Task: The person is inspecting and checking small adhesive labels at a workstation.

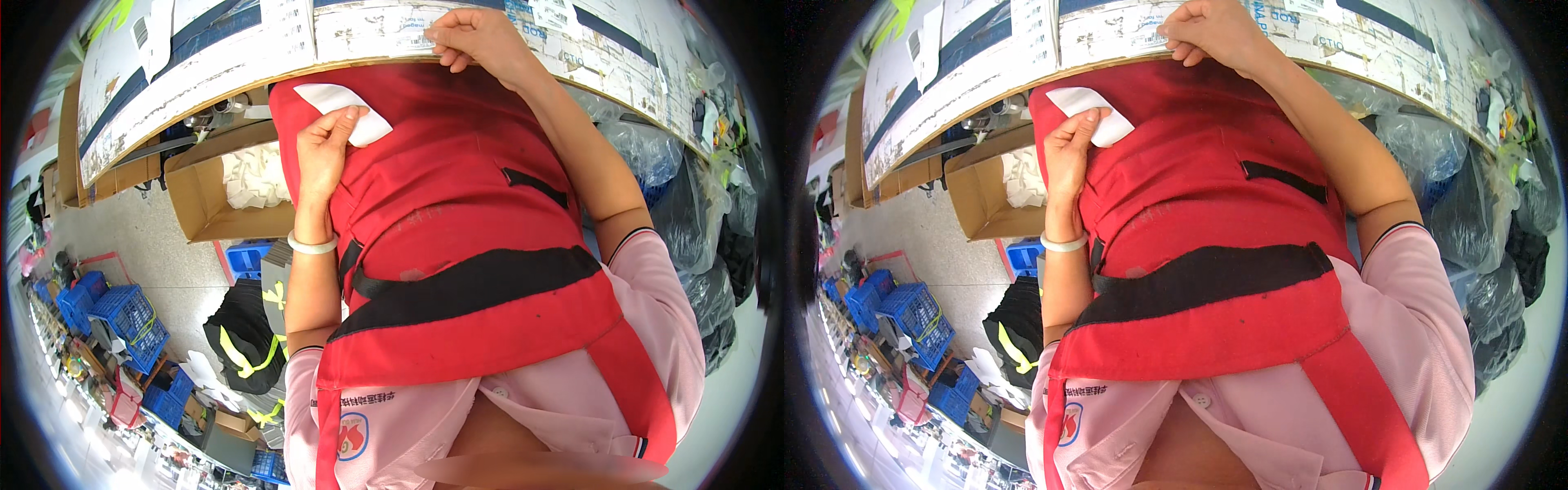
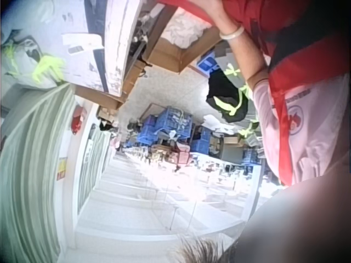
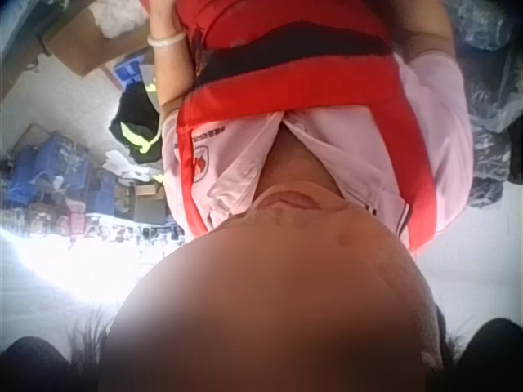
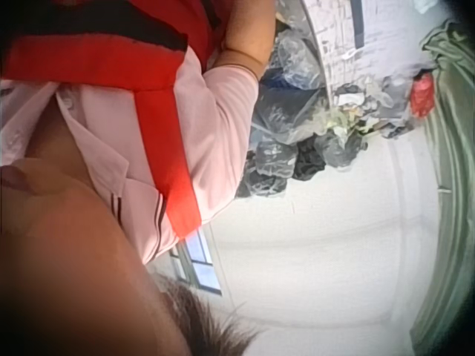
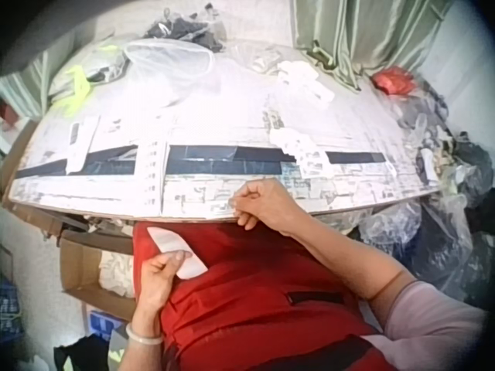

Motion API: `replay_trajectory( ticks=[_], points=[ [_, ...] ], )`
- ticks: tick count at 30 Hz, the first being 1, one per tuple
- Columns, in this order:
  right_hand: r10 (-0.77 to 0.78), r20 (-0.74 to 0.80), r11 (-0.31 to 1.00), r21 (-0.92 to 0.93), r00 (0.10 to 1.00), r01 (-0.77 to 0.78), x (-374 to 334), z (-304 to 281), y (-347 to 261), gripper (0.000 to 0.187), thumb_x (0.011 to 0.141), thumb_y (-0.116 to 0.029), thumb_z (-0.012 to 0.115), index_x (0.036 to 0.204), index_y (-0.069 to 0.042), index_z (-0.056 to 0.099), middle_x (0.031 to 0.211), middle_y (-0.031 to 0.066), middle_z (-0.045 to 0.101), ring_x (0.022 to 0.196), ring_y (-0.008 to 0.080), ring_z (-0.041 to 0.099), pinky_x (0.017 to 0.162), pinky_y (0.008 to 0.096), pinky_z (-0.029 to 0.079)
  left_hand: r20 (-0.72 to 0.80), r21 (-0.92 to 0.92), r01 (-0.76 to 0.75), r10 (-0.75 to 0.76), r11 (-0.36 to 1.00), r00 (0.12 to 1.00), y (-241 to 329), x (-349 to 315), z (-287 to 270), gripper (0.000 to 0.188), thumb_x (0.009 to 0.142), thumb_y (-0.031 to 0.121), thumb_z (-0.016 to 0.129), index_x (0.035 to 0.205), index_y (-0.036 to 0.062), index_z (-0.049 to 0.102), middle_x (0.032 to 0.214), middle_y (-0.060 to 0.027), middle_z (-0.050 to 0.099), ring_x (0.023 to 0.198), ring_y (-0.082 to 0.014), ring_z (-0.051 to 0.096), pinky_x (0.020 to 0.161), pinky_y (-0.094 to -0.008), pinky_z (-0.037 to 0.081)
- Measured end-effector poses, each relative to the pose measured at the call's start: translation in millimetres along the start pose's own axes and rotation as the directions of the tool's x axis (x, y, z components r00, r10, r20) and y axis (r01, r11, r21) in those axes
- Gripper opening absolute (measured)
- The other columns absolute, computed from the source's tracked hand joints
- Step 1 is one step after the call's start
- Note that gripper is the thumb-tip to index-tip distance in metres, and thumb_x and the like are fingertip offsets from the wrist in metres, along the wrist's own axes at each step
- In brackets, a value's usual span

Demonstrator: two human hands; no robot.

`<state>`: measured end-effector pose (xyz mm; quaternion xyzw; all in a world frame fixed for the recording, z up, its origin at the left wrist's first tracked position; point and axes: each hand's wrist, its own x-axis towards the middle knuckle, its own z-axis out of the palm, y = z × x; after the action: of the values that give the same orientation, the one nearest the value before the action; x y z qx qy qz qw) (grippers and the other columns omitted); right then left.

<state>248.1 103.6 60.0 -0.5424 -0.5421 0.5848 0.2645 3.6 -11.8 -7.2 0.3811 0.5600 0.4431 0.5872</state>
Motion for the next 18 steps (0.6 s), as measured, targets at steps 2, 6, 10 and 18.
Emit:
replay_trajectory(
  ticks=[2, 6, 10, 18],
  points=[
    [0.0, 0.005, 1.0, 0.01, 1.0, 0.0, 0.6, -1.1, 1.4, 0.016, 0.089, -0.011, 0.062, 0.085, 0.005, 0.063, 0.069, 0.0105, 0.064, 0.056, 0.0146, 0.061, 0.049, 0.0242, 0.051, -0.004, 0.002, -0.007, 0.007, 1.0, 1.0, 0.2, 0.2, 0.8, 0.02, 0.092, 0.015, 0.062, 0.099, -0.0007, 0.071, 0.09, -0.0036, 0.07, 0.079, -0.007, 0.058, 0.074, -0.0214, 0.047],
    [0.001, 0.008, 1.0, 0.019, 1.0, -0.001, 1.0, -0.4, 0.5, 0.016, 0.089, -0.011, 0.062, 0.085, 0.005, 0.063, 0.07, 0.0108, 0.064, 0.056, 0.0148, 0.061, 0.049, 0.0244, 0.051, 0.001, -0.008, -0.01, 0.01, 1.0, 1.0, -2.9, 1.2, -0.9, 0.019, 0.092, 0.015, 0.063, 0.099, -0.0005, 0.071, 0.09, -0.0037, 0.07, 0.08, -0.007, 0.058, 0.074, -0.0217, 0.047],
    [0.013, 0.0, 1.0, 0.028, 1.0, -0.013, 0.7, -0.3, -0.7, 0.017, 0.088, -0.011, 0.062, 0.085, 0.005, 0.063, 0.07, 0.011, 0.064, 0.056, 0.0149, 0.061, 0.049, 0.0247, 0.051, -0.005, 0.004, -0.038, 0.038, 0.999, 0.999, -1.9, 0.6, 0.0, 0.019, 0.092, 0.015, 0.063, 0.098, -0.0004, 0.071, 0.09, -0.0037, 0.07, 0.08, -0.0069, 0.058, 0.075, -0.0217, 0.047],
    [0.014, -0.005, 1.0, 0.016, 1.0, -0.014, 1.8, -0.3, 0.7, 0.018, 0.088, -0.012, 0.063, 0.085, 0.006, 0.063, 0.071, 0.0115, 0.065, 0.055, 0.0151, 0.062, 0.048, 0.0247, 0.052, -0.008, 0.008, -0.025, 0.025, 1.0, 1.0, -2.1, 1.0, -0.1, 0.019, 0.091, 0.016, 0.063, 0.098, -0.0003, 0.072, 0.091, -0.0041, 0.071, 0.081, -0.0069, 0.059, 0.076, -0.0215, 0.047]
  ],
)
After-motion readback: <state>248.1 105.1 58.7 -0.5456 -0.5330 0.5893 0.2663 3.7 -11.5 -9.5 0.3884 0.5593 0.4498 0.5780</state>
